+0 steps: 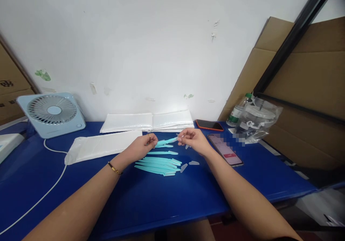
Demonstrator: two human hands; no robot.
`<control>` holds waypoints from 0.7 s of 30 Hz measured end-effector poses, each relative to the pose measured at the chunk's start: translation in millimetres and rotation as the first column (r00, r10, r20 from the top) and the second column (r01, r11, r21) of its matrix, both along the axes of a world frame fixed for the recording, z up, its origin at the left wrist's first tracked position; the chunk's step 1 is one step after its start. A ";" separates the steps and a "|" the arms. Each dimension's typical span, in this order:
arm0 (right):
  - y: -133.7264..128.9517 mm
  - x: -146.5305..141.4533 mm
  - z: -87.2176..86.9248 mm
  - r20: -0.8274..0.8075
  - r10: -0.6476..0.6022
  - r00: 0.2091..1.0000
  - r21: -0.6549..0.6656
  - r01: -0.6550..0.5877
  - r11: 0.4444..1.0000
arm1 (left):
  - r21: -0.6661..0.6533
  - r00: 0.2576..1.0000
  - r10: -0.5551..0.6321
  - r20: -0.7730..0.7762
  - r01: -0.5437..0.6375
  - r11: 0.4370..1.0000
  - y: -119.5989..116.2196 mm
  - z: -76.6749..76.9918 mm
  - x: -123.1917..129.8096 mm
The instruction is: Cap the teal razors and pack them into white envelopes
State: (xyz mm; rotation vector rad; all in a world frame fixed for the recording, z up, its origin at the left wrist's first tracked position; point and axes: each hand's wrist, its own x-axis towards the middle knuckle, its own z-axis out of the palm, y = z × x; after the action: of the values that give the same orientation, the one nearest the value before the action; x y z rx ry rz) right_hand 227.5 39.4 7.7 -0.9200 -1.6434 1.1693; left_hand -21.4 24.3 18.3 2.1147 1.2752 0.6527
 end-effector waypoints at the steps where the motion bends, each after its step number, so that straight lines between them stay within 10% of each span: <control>1: -0.2 -3.0 -2.1 -0.003 0.012 1.000 -0.008 -0.012 1.000 | -0.002 1.000 -0.003 -0.001 0.003 1.000 -1.2 0.4 1.6; 9: 3.1 9.0 1.6 0.331 -0.027 0.943 0.028 0.018 0.999 | 0.130 0.989 0.050 -0.142 -0.031 0.991 5.4 -11.9 0.4; 17: -5.7 50.1 26.5 0.809 0.276 0.519 -0.133 -0.295 0.946 | 0.154 0.949 -0.124 -0.289 0.174 0.973 -0.7 -11.8 3.2; 21: -3.0 41.3 11.9 0.852 0.244 0.464 -0.109 -0.298 0.948 | 0.076 0.927 -0.159 -0.340 0.196 0.978 -4.5 -14.0 7.6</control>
State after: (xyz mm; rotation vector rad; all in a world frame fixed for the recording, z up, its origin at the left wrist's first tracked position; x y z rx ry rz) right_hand 268.8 36.4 19.6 -1.3688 -2.7161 0.8630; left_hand -13.9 19.8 4.3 2.4745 1.2197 0.2984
